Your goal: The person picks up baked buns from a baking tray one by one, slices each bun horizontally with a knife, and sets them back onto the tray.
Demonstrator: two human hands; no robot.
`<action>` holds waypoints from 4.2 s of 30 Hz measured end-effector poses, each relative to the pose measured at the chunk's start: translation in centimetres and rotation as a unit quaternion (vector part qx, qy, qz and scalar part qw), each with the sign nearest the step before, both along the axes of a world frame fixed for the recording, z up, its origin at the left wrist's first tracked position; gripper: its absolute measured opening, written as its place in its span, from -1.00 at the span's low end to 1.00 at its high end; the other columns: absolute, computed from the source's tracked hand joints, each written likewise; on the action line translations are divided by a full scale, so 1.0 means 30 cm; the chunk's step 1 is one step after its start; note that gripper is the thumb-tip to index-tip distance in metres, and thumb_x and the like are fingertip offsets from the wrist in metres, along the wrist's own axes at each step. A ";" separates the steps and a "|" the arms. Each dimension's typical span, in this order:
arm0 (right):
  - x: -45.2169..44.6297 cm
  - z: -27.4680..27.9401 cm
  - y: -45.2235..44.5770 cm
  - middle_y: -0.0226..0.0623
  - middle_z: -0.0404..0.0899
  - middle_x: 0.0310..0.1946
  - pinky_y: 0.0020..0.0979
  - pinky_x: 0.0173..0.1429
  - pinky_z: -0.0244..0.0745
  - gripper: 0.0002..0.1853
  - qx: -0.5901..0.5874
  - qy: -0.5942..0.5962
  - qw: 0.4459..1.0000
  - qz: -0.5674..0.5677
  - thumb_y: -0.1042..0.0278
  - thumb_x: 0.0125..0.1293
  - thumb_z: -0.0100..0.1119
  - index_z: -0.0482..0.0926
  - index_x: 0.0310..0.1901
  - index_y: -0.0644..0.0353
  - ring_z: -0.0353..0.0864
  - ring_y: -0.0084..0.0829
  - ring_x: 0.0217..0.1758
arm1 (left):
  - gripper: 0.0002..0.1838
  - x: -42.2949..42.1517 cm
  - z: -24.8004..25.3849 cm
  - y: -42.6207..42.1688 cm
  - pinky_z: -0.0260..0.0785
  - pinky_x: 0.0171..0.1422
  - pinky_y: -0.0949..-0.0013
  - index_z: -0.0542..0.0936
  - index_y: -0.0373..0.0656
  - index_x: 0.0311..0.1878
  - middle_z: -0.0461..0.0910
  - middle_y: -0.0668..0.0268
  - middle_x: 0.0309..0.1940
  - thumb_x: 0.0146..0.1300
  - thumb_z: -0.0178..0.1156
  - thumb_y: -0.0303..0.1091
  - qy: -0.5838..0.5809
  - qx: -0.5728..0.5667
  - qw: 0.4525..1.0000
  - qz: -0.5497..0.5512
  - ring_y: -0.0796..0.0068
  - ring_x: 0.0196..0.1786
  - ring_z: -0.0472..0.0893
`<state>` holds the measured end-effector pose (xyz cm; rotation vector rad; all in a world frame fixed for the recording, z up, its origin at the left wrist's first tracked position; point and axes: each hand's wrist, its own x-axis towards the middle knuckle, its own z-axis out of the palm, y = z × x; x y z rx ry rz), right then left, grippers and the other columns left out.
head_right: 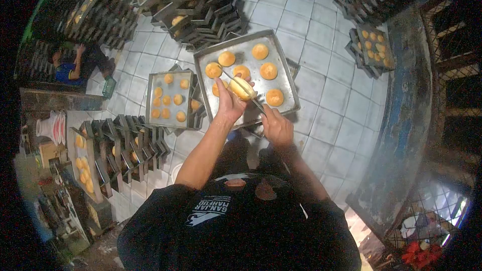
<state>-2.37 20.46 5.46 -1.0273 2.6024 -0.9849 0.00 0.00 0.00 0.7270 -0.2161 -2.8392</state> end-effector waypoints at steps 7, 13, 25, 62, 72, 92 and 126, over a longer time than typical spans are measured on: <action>-0.004 0.107 0.082 0.06 0.71 -0.18 -0.08 -0.10 0.60 -0.65 -0.071 -0.025 0.997 0.007 0.27 0.40 0.22 0.63 0.16 0.18 0.72 0.08 -0.18 | -0.40 0.043 0.171 0.083 0.51 0.33 0.00 0.34 -0.07 0.45 0.52 0.08 0.26 0.42 0.21 -0.11 -0.008 -0.181 0.983 -0.008 0.09 0.25 0.59; -0.015 0.152 0.121 0.12 0.71 -0.31 -0.11 -0.08 0.58 -0.61 -0.057 -0.207 0.977 -0.005 0.22 0.39 0.22 0.64 0.16 0.24 0.75 0.06 -0.23 | -0.45 0.102 0.179 0.082 0.43 0.45 0.04 0.42 -0.16 0.40 0.56 0.11 0.27 0.37 0.20 -0.26 0.019 -0.136 0.991 0.002 0.14 0.30 0.58; -0.002 0.131 0.078 0.08 0.70 -0.34 -0.15 -0.16 0.59 -0.66 -0.046 -0.173 0.984 -0.013 0.27 0.44 0.16 0.63 0.17 0.18 0.76 -0.03 -0.27 | -0.56 0.131 0.027 0.023 0.47 0.38 0.07 0.52 -0.18 0.25 0.64 0.18 0.16 0.37 0.23 -0.21 -0.082 -0.101 0.991 -0.008 0.20 0.21 0.64; 0.015 -0.044 0.533 -0.12 0.75 -0.17 -0.30 -0.02 0.63 -0.65 -0.067 -0.255 0.942 -0.206 0.44 0.49 0.10 0.54 0.26 0.23 0.77 -0.35 -0.14 | -0.47 -0.211 -0.353 0.327 0.60 0.11 0.23 0.44 -0.17 0.31 0.68 0.15 0.07 0.37 0.38 -0.21 -0.174 -0.452 0.852 -0.199 0.33 0.04 0.71; -0.007 0.247 0.244 -0.10 0.74 -0.07 -0.35 0.06 0.58 -0.49 -0.174 -0.275 0.942 -0.076 0.32 0.50 0.13 0.43 0.42 0.29 0.74 -0.35 -0.11 | -0.49 -0.199 0.139 0.099 0.59 0.04 0.24 0.61 0.08 0.01 0.70 0.43 -0.09 0.31 0.27 0.31 0.002 -0.037 0.994 0.101 0.39 -0.08 0.70; 0.122 0.298 0.278 0.20 0.64 0.02 -0.14 0.06 0.61 -0.58 -0.175 -0.004 0.985 -0.009 0.45 0.46 0.13 0.49 0.30 0.38 0.69 0.12 0.03 | -0.48 -0.200 0.254 0.071 0.47 -0.43 0.35 0.60 0.01 -0.35 0.58 0.36 -0.48 0.29 0.28 0.33 0.110 -0.019 0.986 0.125 0.42 -0.47 0.54; 0.020 0.330 0.210 0.32 0.62 -0.04 -0.02 0.00 0.59 -0.54 -0.140 -0.056 0.988 -0.008 0.40 0.45 0.14 0.46 0.34 0.33 0.68 0.20 -0.03 | -0.48 -0.153 0.231 0.222 0.61 -0.04 0.21 0.56 0.00 0.01 0.62 0.40 -0.24 0.37 0.23 0.28 0.023 -0.104 0.992 0.070 0.44 -0.16 0.66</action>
